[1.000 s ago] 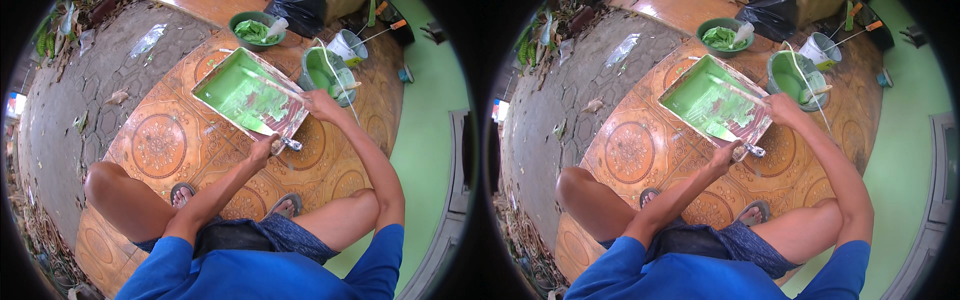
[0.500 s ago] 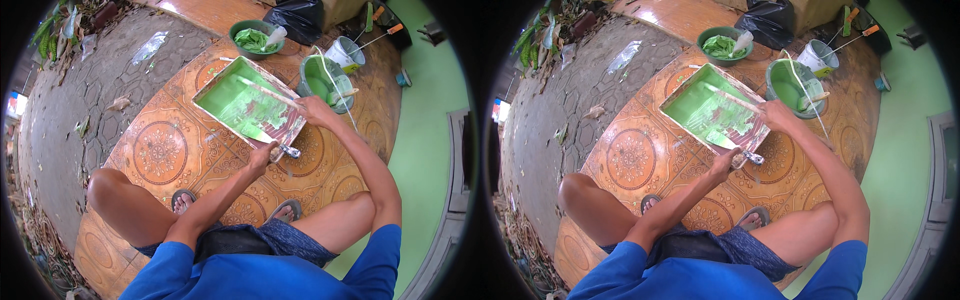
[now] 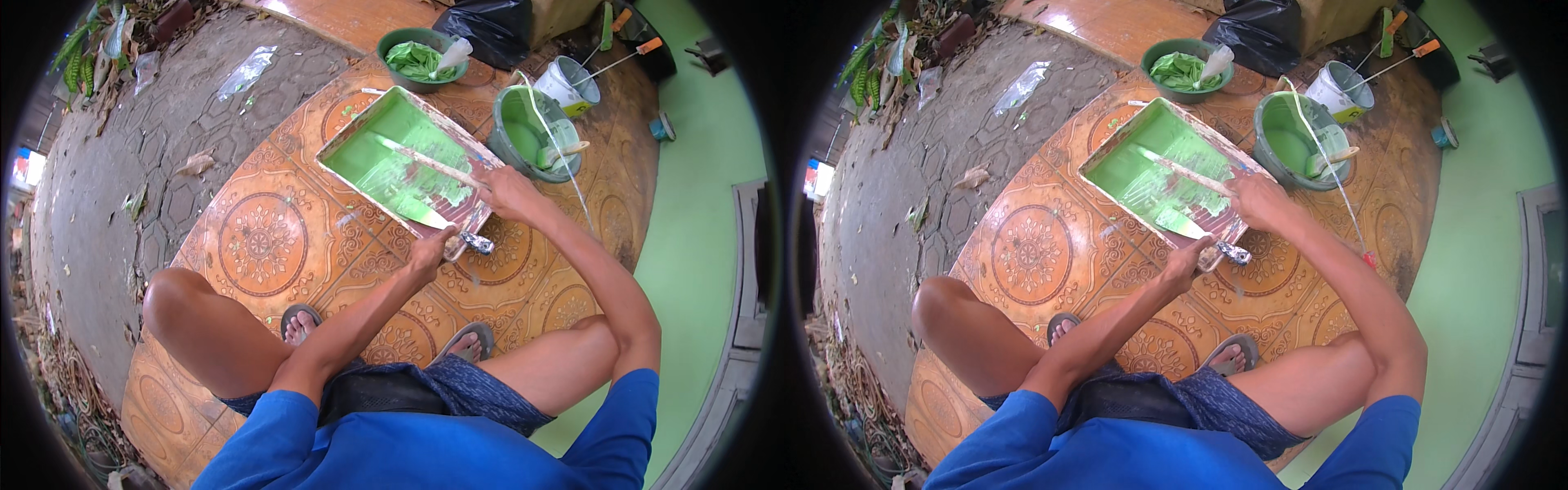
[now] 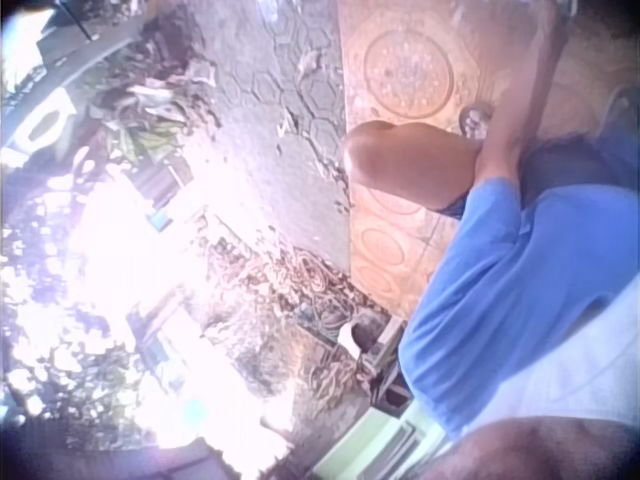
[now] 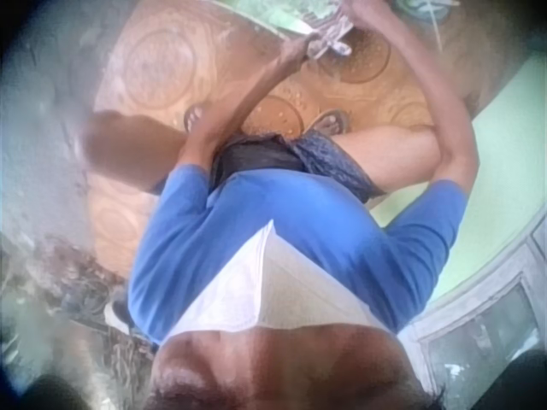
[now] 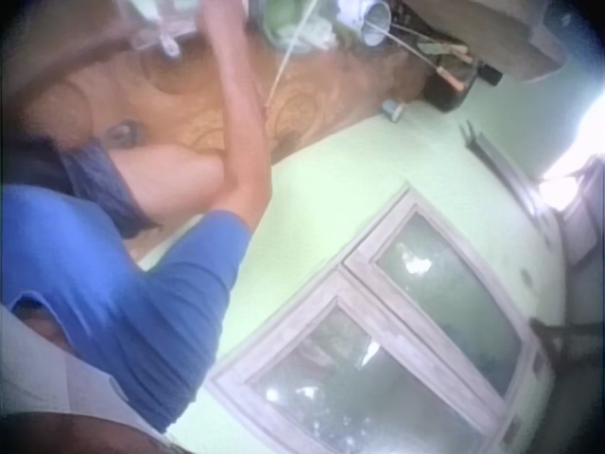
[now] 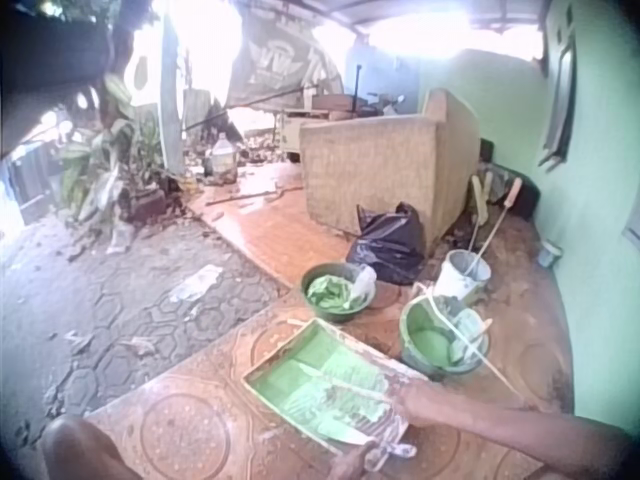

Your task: The person sits on the floor and stirs green paint in a rectangular tray using a wooden stick. They then pour more green paint from a bucket into the tray and continue stirring to mix the contents.

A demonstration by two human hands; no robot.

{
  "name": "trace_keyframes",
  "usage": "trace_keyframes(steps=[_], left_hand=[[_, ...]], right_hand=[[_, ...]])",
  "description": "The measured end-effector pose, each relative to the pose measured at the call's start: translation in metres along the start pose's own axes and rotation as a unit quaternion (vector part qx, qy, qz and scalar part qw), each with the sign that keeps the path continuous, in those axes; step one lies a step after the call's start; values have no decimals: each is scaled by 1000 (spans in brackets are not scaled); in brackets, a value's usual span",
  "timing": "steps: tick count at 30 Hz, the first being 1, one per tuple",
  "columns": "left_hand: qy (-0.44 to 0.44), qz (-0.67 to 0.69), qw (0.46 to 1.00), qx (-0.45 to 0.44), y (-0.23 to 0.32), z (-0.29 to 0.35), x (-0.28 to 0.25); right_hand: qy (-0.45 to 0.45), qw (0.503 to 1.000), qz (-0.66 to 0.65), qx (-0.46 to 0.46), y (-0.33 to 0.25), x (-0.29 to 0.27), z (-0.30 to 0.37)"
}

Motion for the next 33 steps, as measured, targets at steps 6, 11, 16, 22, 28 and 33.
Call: trace_keyframes(steps=[6, 11, 16, 22, 28, 33], left_hand=[[3, -8, 1000, -16, 1, 3, 3], [16, 7, 1000, -9, -5, -4, -1], [-21, 26, 999, 7, -5, -3, 5], [-13, 17, 1000, -10, 0, 4, 6], [1, 8, 1000, -14, -5, -2, 0], [29, -22, 999, -14, -1, 1, -1]], right_hand=[[11, 999, -5, -52, -19, 6, 13], [6, 995, 36, -90, -46, -4, 28], [-12, 984, 173, -50, -42, -18, 22], [94, 976, 191, -40, -35, -59, 25], [104, 975, 198, 16, -3, -64, 13], [161, 966, 199, 33, 21, -62, 10]])
Point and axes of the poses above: each hand's wrist, its own z-axis away from the middle knuckle, its own x-axis out of the palm, y = z × x, the point moved 9 cm from there along -z, towards the middle knuckle, and after that the axes turned 15 degrees about x, right-handed, at the moved point
